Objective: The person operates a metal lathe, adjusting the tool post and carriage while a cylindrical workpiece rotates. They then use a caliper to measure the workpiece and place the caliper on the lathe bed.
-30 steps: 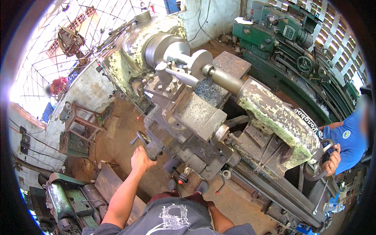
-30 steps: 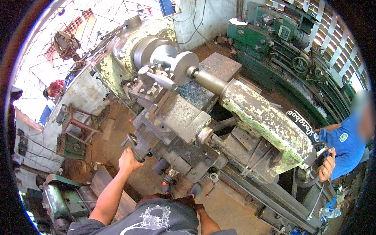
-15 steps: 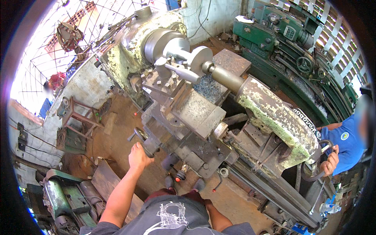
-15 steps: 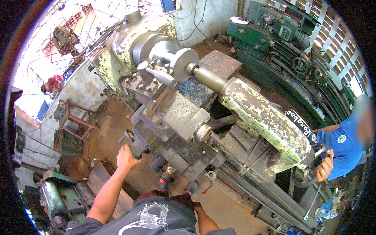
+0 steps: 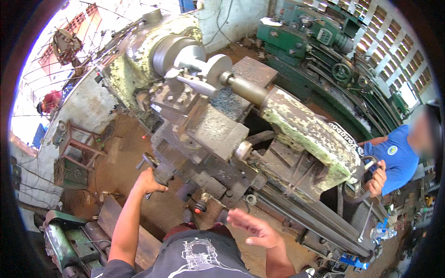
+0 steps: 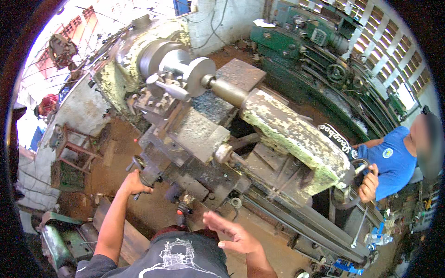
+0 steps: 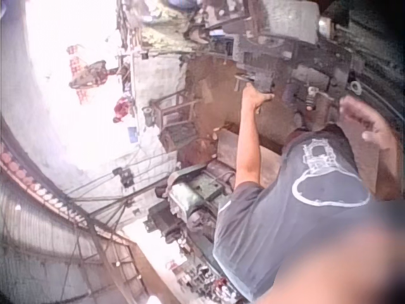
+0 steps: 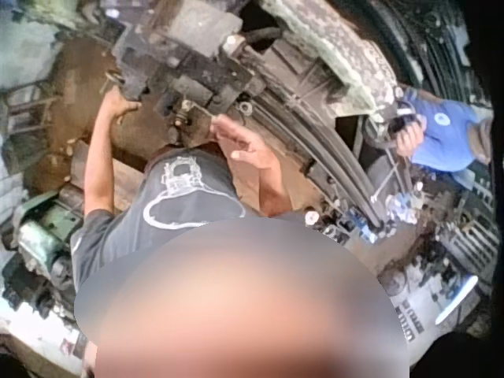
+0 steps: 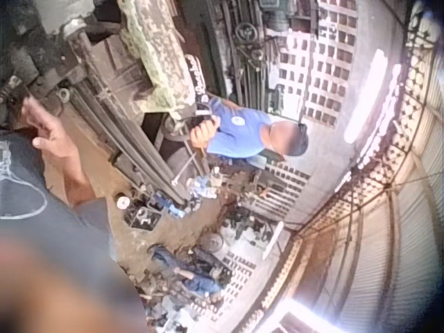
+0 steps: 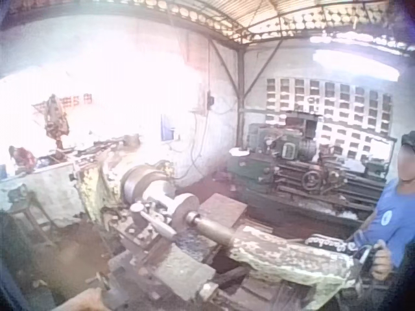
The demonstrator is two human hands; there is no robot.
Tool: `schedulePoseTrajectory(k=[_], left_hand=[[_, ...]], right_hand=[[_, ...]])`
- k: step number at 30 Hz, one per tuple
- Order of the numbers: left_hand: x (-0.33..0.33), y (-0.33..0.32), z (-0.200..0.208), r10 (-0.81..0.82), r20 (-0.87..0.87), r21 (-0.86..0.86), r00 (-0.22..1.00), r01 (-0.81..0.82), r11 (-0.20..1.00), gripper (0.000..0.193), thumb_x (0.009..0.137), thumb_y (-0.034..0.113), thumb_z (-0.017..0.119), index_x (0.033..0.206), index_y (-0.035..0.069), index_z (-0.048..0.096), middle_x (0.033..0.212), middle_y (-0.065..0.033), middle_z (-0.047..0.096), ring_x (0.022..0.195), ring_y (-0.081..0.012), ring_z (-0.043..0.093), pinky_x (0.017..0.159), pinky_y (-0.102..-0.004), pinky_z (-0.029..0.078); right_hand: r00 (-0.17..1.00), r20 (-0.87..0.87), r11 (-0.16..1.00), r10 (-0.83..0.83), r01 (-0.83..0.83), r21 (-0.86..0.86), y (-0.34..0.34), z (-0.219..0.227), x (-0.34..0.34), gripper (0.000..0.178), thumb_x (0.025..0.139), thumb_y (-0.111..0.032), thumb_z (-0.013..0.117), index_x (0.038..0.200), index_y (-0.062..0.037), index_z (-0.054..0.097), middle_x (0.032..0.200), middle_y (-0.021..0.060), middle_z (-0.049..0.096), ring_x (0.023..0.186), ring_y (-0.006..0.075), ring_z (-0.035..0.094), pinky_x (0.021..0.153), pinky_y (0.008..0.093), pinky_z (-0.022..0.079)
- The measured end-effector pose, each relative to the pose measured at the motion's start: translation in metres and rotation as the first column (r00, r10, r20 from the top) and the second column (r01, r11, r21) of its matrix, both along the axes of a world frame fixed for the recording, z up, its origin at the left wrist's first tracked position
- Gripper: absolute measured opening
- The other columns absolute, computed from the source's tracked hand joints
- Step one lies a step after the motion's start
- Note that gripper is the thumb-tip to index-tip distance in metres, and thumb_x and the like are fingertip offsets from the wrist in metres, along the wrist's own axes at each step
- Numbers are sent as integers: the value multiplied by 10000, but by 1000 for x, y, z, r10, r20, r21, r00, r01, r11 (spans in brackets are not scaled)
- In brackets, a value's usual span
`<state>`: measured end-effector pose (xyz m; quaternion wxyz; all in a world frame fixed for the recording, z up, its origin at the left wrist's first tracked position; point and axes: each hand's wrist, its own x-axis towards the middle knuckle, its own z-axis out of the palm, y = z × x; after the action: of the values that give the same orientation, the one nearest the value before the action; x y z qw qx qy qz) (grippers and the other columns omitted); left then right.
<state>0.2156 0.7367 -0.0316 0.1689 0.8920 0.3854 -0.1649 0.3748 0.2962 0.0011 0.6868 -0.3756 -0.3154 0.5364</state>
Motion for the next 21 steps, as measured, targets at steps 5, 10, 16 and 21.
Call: schedulePoseTrajectory(k=[5, 10, 16, 21], left_hand=[[-2, -5, -4, 59, 94, -7, 994, -59, 998, 1081, 473, 444, 936, 1293, -110, 501, 1205, -297, 639, 1154, -406, 622, 1039, -428, 486], [-6, -9, -5, 131, 179, -48, 975, -124, 991, 1094, 469, 418, 936, 1318, -106, 488, 1303, -301, 579, 1242, -397, 566, 1085, -423, 447], [-8, -7, -7, 142, 127, -57, 982, -135, 989, 1113, 465, 429, 947, 1320, -113, 483, 1295, -317, 577, 1243, -400, 566, 1082, -431, 448], [-8, -7, -7, 96, 80, -9, 992, -95, 995, 1100, 467, 463, 939, 1313, -84, 497, 1253, -304, 612, 1212, -393, 594, 1063, -422, 465]], right_hand=[[72, 169, 171, -983, 696, 697, 28, 116, 38, 1022, 799, -305, 798, 1586, -30, 208, 1635, 189, 251, 1469, 352, 345, 1194, 520, 293], [405, 324, 517, -855, 714, 472, 42, 89, 37, 763, 848, -314, 792, 1472, -28, 458, 1370, 193, 599, 1215, 320, 621, 1086, 470, 440], [758, 596, 858, 266, 95, -505, 47, -56, -10, 505, 927, -401, 678, 1276, -41, 615, 1109, 203, 710, 1037, 324, 693, 893, 413, 542], [757, 392, 681, 522, -93, -726, -4, -191, -69, 421, 945, -405, 650, 1132, -29, 685, 1002, 172, 722, 852, 311, 695, 755, 425, 539]])
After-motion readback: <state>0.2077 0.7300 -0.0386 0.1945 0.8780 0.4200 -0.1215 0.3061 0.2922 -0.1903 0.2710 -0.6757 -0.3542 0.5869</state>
